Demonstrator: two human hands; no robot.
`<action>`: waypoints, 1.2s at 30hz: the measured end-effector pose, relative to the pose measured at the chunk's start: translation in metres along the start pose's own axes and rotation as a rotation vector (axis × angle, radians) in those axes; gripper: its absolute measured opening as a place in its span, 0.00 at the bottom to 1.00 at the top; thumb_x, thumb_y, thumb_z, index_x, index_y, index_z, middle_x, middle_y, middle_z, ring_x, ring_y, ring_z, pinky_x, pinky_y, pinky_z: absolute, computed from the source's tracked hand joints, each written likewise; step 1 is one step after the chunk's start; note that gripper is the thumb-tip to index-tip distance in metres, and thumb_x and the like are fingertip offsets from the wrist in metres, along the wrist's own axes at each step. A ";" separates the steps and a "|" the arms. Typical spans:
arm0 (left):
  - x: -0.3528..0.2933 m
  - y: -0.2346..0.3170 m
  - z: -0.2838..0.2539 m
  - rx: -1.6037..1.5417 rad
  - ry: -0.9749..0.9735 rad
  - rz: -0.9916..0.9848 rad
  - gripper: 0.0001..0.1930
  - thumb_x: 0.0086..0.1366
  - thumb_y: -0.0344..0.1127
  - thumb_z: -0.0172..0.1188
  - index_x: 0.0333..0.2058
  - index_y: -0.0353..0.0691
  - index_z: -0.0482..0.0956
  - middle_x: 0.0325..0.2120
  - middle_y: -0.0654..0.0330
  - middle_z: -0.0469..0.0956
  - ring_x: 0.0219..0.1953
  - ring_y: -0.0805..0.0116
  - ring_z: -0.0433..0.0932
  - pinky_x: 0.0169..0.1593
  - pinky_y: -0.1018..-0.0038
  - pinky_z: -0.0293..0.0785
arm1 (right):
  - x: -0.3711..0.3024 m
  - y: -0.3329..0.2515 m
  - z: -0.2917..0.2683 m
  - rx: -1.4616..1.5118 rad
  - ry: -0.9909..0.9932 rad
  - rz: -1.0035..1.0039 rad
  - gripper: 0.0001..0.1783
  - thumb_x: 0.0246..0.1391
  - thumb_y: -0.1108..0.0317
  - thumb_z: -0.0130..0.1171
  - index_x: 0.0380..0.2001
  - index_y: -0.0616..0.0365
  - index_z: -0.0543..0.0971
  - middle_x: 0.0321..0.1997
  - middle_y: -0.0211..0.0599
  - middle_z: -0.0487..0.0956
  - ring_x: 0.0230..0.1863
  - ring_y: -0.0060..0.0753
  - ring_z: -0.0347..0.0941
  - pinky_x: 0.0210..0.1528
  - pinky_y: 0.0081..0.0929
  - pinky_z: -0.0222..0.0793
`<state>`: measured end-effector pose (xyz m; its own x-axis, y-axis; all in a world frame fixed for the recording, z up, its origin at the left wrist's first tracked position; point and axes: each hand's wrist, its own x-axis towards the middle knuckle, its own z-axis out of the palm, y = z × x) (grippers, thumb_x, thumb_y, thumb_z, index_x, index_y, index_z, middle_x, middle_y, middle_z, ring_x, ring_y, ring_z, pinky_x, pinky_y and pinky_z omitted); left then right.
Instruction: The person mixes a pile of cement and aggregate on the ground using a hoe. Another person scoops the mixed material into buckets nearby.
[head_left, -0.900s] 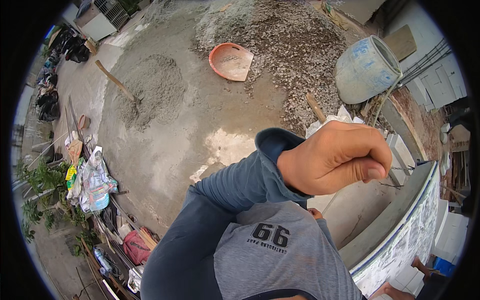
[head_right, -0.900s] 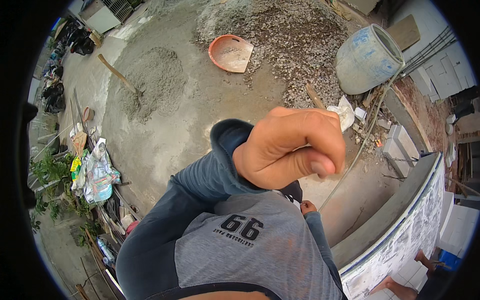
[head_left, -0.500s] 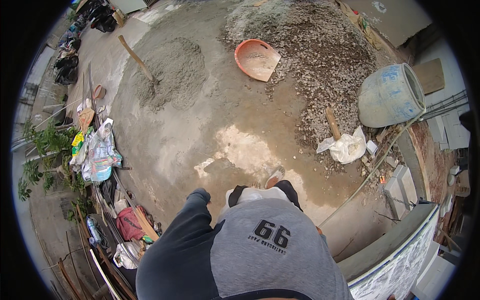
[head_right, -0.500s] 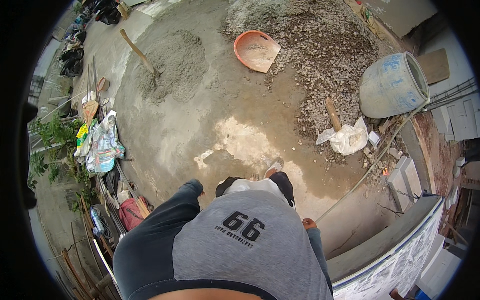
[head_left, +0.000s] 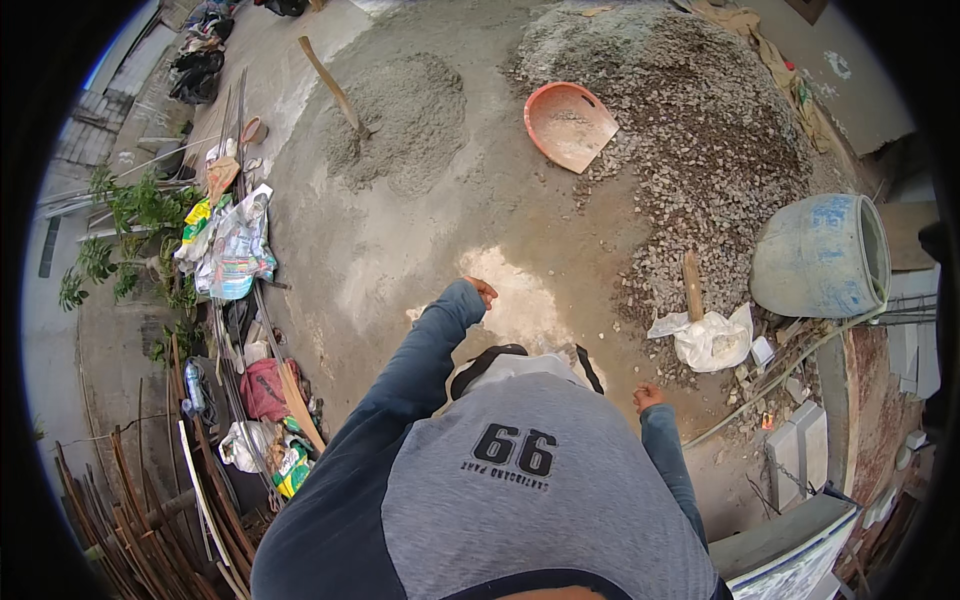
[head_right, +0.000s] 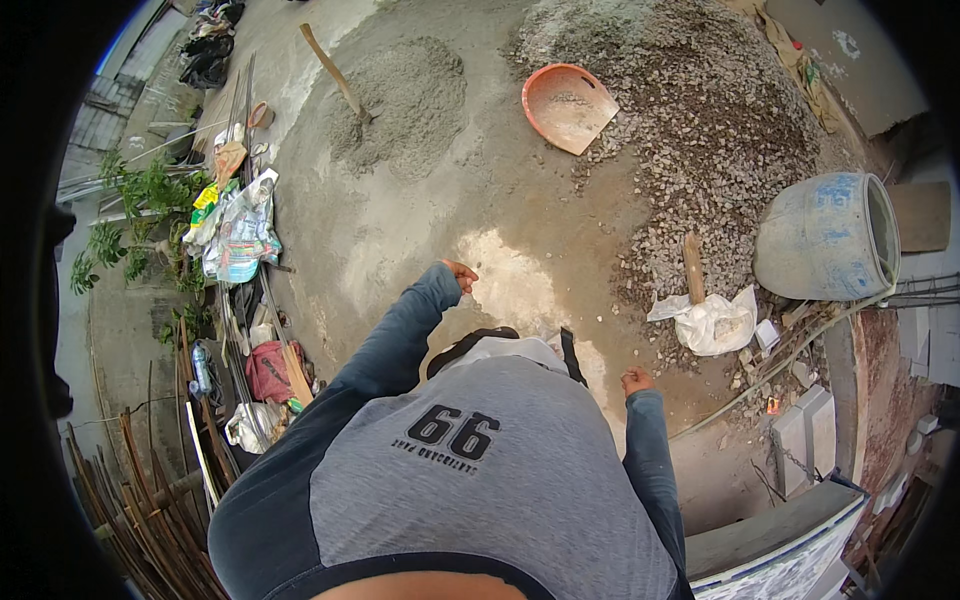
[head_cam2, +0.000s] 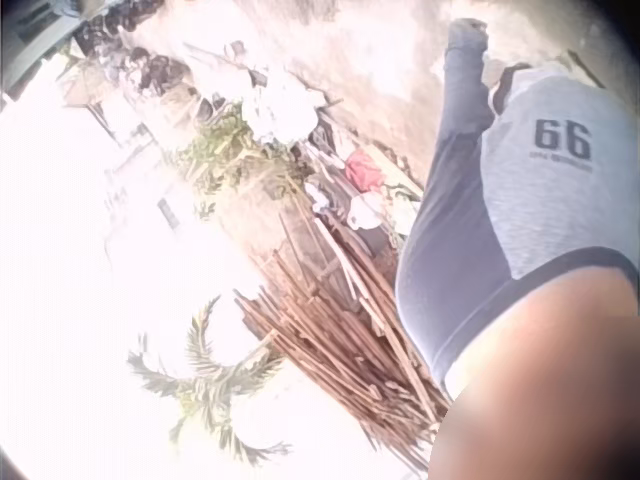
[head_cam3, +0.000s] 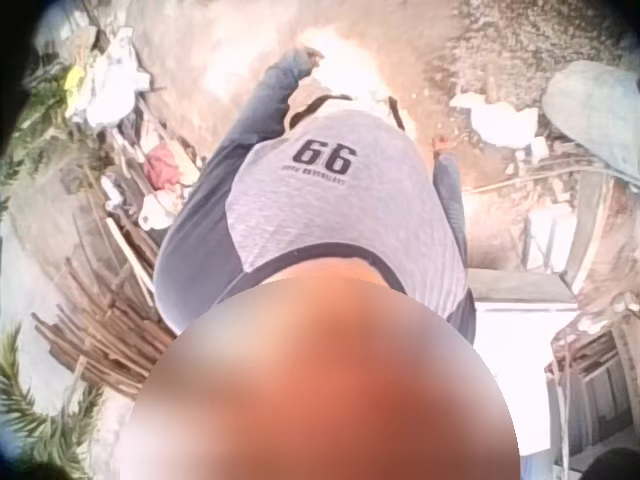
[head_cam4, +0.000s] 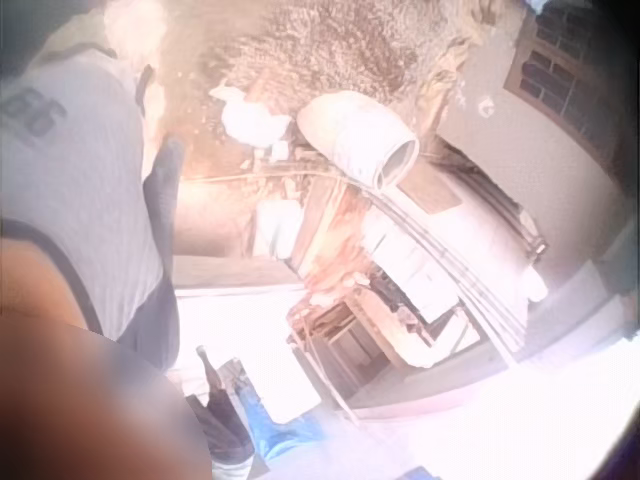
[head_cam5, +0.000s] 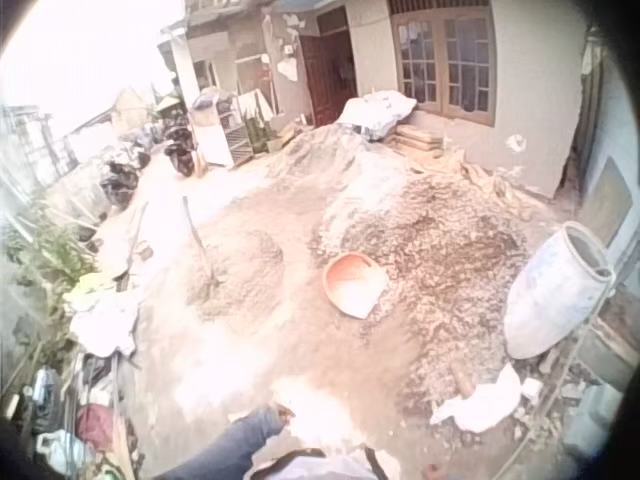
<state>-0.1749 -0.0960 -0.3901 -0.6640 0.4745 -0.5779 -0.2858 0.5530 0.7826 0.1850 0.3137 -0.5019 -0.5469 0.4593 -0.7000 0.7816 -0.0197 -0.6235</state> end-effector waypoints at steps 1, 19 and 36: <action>0.003 0.010 -0.001 -0.040 0.064 0.011 0.10 0.63 0.28 0.57 0.41 0.32 0.79 0.27 0.57 0.81 0.27 0.72 0.78 0.34 0.76 0.76 | 0.013 -0.019 -0.006 -0.062 0.006 -0.014 0.18 0.48 0.70 0.61 0.45 0.61 0.77 0.27 0.37 0.79 0.23 0.26 0.73 0.26 0.27 0.70; -0.100 -0.153 -0.006 0.588 0.027 -0.487 0.15 0.53 0.35 0.63 0.41 0.44 0.81 0.33 0.56 0.82 0.35 0.63 0.80 0.40 0.68 0.76 | 0.035 0.091 -0.021 -0.446 -0.311 0.080 0.20 0.42 0.62 0.65 0.41 0.57 0.80 0.32 0.42 0.81 0.28 0.35 0.77 0.34 0.31 0.74; -0.050 -0.227 -0.181 0.081 0.325 -0.357 0.15 0.52 0.30 0.67 0.40 0.42 0.79 0.24 0.57 0.79 0.25 0.67 0.77 0.29 0.69 0.74 | 0.042 -0.169 0.161 -0.351 -0.086 -0.095 0.17 0.52 0.69 0.57 0.47 0.57 0.76 0.29 0.35 0.79 0.26 0.27 0.75 0.21 0.27 0.70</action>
<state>-0.2021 -0.3690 -0.4973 -0.7189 0.0145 -0.6949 -0.4892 0.6998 0.5206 -0.0186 0.1934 -0.4822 -0.6333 0.3675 -0.6811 0.7734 0.3317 -0.5401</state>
